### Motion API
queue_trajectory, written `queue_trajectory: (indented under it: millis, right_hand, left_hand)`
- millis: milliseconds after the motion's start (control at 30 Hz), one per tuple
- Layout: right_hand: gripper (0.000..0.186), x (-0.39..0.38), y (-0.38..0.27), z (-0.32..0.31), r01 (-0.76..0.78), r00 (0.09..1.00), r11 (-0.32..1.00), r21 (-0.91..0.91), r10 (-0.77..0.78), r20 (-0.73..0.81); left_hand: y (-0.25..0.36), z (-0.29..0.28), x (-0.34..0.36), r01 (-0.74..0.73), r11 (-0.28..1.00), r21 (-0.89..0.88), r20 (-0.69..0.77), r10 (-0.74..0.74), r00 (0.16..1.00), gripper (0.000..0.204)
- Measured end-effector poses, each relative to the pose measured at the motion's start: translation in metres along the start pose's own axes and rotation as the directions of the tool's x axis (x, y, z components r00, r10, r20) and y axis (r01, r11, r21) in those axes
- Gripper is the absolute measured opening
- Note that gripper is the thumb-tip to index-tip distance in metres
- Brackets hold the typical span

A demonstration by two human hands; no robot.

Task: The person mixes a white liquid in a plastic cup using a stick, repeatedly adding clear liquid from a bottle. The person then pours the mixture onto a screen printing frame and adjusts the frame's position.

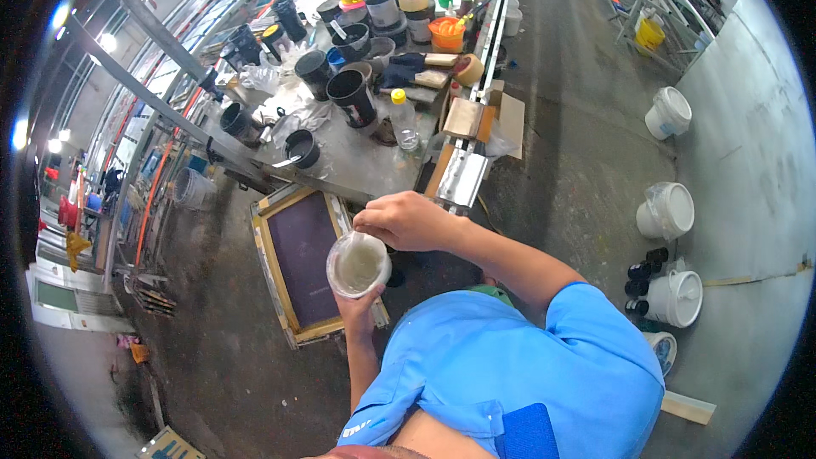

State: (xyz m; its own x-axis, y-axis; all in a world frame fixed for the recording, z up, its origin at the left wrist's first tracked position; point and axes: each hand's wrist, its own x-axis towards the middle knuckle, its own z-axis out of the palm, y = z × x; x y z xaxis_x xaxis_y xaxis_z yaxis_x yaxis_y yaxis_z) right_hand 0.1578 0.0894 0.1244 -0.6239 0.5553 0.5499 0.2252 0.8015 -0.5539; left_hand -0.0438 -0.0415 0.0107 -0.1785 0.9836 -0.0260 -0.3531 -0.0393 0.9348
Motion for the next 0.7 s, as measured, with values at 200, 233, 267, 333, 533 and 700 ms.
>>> queue_trajectory:
  millis: [200, 233, 267, 333, 533, 700]
  right_hand:
    - [0.015, -0.01, -0.014, 0.008, -0.094, 0.983, 0.979, 0.18, 0.063, 0.171]
    - [0.017, -0.011, -0.018, 0.015, -0.097, 0.986, 0.97, 0.222, 0.063, 0.155]
    - [0.017, -0.01, -0.017, 0.017, -0.077, 0.99, 0.976, 0.205, 0.05, 0.131]
    - [0.017, -0.005, -0.012, 0.015, -0.036, 0.996, 0.985, 0.169, 0.022, 0.081]
    - [0.016, 0.001, 0.0, -0.001, -0.058, 0.994, 0.995, 0.083, 0.05, 0.097]
    - [0.013, -0.007, -0.013, 0.013, -0.067, 0.971, 0.983, 0.173, 0.024, 0.239]
  left_hand:
    - [0.004, 0.007, 0.003, 0.015, 0.999, -0.051, -0.025, -0.016, 1.0, 0.105]
    - [0.005, 0.007, 0.001, 0.028, 0.998, -0.048, -0.024, -0.029, 0.999, 0.106]
    - [0.003, 0.006, -0.001, 0.026, 1.0, -0.017, -0.043, -0.027, 0.999, 0.107]
    - [0.004, 0.009, -0.003, 0.021, 1.0, -0.002, -0.029, -0.021, 0.999, 0.106]
    - [0.014, 0.018, 0.001, -0.03, 0.999, -0.045, -0.064, 0.027, 0.998, 0.104]
    - [0.006, 0.013, -0.001, 0.024, 0.999, -0.041, -0.052, -0.026, 0.998, 0.108]
